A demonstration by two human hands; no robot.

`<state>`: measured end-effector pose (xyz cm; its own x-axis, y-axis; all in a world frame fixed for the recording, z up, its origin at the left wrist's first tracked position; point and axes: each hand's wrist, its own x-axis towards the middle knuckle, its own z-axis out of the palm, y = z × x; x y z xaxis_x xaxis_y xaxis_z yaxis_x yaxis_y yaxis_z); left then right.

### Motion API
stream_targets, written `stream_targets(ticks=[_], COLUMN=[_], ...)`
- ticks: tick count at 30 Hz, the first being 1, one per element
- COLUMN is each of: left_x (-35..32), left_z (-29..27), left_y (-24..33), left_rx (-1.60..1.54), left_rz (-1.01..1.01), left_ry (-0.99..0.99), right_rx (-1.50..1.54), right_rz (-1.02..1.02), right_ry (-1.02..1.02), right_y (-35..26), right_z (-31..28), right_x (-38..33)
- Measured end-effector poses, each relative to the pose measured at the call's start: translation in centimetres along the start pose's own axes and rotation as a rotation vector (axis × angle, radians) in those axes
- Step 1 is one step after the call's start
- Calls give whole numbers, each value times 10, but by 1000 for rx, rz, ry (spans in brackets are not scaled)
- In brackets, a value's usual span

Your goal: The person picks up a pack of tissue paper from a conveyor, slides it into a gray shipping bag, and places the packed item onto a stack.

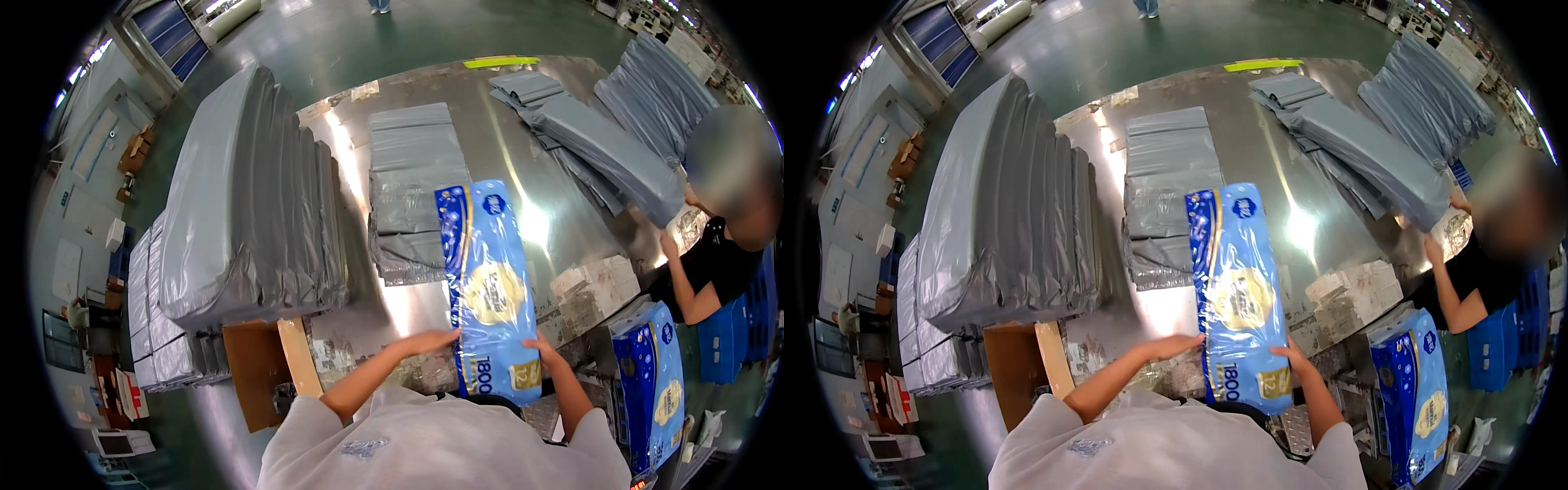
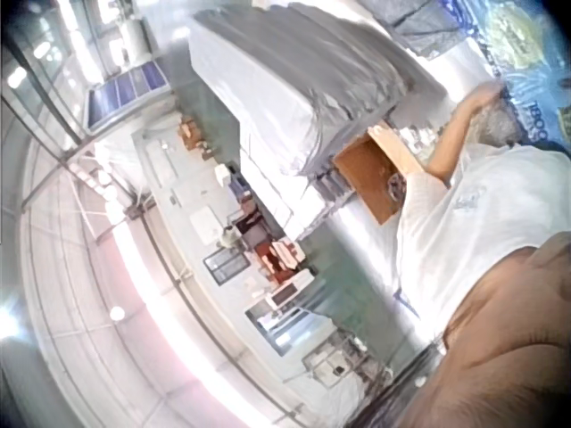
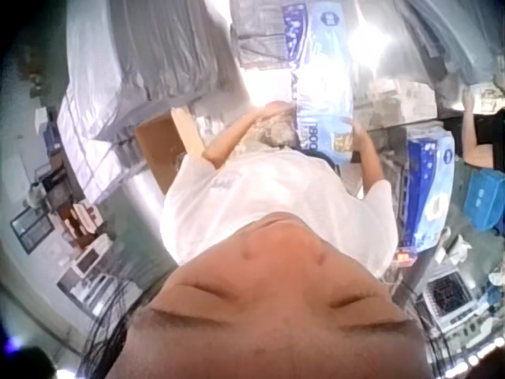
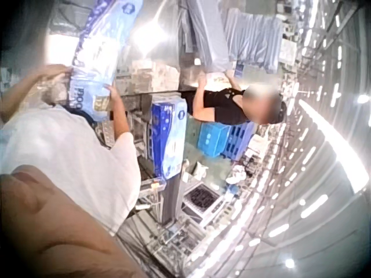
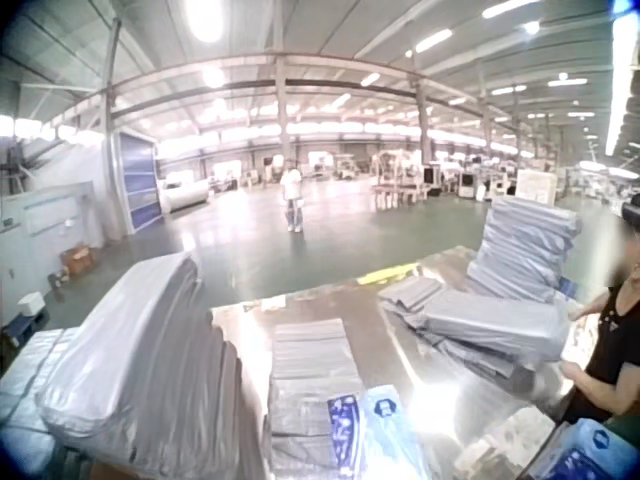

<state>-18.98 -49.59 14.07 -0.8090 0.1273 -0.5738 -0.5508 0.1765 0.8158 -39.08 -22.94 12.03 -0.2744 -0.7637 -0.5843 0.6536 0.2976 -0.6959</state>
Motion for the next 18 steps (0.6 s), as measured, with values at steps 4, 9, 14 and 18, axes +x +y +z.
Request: stream_targets(ticks=[4,9,14,18], left_x=[89,157,188,191], left_z=[-143,-291,-349,-359], left_y=[28,31,29,32], left_rx=[453,1004,1129,881], left_rz=[91,129,-124,-217], left_ry=[637,1100,540,366], right_rx=[107,193,219,250], right_rz=[-10,26,40,65], right_ry=[117,263,253,255], right_y=[1,15,8,5], right_z=[-38,-82,-88,-93], right_x=[-14,-16,-9,0])
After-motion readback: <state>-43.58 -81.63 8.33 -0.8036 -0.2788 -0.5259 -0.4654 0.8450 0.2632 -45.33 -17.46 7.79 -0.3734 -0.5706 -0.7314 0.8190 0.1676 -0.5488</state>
